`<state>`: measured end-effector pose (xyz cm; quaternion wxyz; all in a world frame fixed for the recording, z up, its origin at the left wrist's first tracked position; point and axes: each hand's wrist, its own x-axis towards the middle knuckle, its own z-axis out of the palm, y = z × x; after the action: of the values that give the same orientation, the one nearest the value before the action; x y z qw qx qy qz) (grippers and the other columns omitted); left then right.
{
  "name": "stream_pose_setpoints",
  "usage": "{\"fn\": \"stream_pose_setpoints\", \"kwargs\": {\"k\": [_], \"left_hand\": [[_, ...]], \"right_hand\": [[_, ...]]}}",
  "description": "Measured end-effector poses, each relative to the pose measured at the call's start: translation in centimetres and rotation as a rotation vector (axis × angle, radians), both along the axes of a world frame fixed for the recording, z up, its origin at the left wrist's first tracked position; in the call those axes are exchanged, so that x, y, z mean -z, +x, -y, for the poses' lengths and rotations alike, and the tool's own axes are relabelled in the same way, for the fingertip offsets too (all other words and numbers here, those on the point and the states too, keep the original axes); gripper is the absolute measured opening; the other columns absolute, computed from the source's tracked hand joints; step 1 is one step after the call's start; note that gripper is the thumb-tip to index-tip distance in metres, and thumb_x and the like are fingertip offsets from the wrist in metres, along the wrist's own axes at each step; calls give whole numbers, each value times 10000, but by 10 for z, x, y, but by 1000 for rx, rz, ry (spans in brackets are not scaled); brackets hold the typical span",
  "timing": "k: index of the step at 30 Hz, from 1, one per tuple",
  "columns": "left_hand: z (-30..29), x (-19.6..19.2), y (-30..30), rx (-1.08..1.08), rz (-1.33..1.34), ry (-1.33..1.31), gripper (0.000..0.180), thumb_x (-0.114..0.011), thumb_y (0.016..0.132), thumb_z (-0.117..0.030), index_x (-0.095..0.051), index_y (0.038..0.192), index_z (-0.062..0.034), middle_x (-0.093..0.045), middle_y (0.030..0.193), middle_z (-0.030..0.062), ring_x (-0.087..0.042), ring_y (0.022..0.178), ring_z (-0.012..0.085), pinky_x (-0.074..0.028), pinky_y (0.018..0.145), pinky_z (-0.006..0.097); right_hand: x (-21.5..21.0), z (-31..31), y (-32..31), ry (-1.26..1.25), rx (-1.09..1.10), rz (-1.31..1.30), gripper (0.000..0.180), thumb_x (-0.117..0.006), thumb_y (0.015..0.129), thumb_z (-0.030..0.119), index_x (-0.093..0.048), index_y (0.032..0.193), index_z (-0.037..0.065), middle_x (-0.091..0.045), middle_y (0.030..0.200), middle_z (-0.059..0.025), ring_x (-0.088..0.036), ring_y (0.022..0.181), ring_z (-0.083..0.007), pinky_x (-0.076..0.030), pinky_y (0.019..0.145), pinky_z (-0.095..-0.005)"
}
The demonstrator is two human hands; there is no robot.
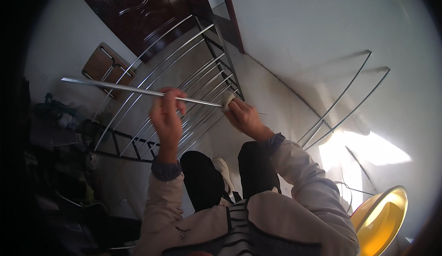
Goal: The person assembles a metal drying rack by inserting horizontal metal rods into the frame and wiping them with a cloth. The person handles the rods one at a time, inserts them into the rack, and occasionally wipes the rods and frame.
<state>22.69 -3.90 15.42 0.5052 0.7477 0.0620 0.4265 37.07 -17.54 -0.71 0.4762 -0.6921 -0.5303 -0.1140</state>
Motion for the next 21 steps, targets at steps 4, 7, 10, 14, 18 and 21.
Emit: {"fn": "stream_pose_setpoints", "kwargs": {"k": [4, 7, 10, 14, 18, 21], "left_hand": [[-25, -25, -60, -229, 218, -154, 266, -513, 1052, -248, -579, 925, -23, -620, 851, 66, -431, 575, 63, -390, 500, 236], [-34, -34, -103, -368, 303, -184, 276, -519, 1051, -263, -565, 910, -29, -603, 855, 53, -425, 587, 67, -368, 501, 226], [-37, -32, -144, -582, 401, -253, 276, -534, 1046, -283, -569, 911, -45, -594, 849, 35, -423, 594, 69, -353, 509, 218], [-44, -41, -211, -532, 586, -292, 254, -541, 1048, -288, -615, 1013, -47, -608, 895, 26, -530, 710, 64, -441, 636, 203], [-33, 18, -199, -363, 550, -571, 244, -527, 1053, -267, -605, 998, -42, -607, 903, 45, -540, 725, 61, -461, 629, 177], [-26, 62, -163, -369, 511, -708, 282, -500, 1065, -289, -609, 920, -74, -598, 857, 32, -490, 689, 71, -441, 636, 255]], "right_hand": [[49, 20, 20, -79, 4, 94, 177, -707, 863, 111, -552, 935, 63, -582, 844, -93, -650, 727, -313, -524, 541, -430], [80, 35, 37, -113, 5, 111, 179, -706, 855, 106, -557, 948, 73, -594, 862, -93, -652, 744, -317, -528, 557, -437], [106, 51, 57, -192, 17, 68, 168, -688, 869, 117, -563, 974, 76, -613, 900, -111, -649, 770, -352, -535, 609, -453], [139, 81, 89, -325, 246, -427, 140, -623, 952, 179, -621, 952, 39, -633, 818, -141, -601, 632, -279, -495, 618, -381], [170, 95, 109, -30, 230, -862, 193, -621, 974, 216, -631, 1000, 26, -639, 877, -52, -559, 769, -127, -476, 696, -312], [176, 93, 110, 135, 254, -1095, 269, -624, 986, 243, -623, 1130, 16, -642, 995, -36, -567, 948, -129, -474, 800, -303]]}}
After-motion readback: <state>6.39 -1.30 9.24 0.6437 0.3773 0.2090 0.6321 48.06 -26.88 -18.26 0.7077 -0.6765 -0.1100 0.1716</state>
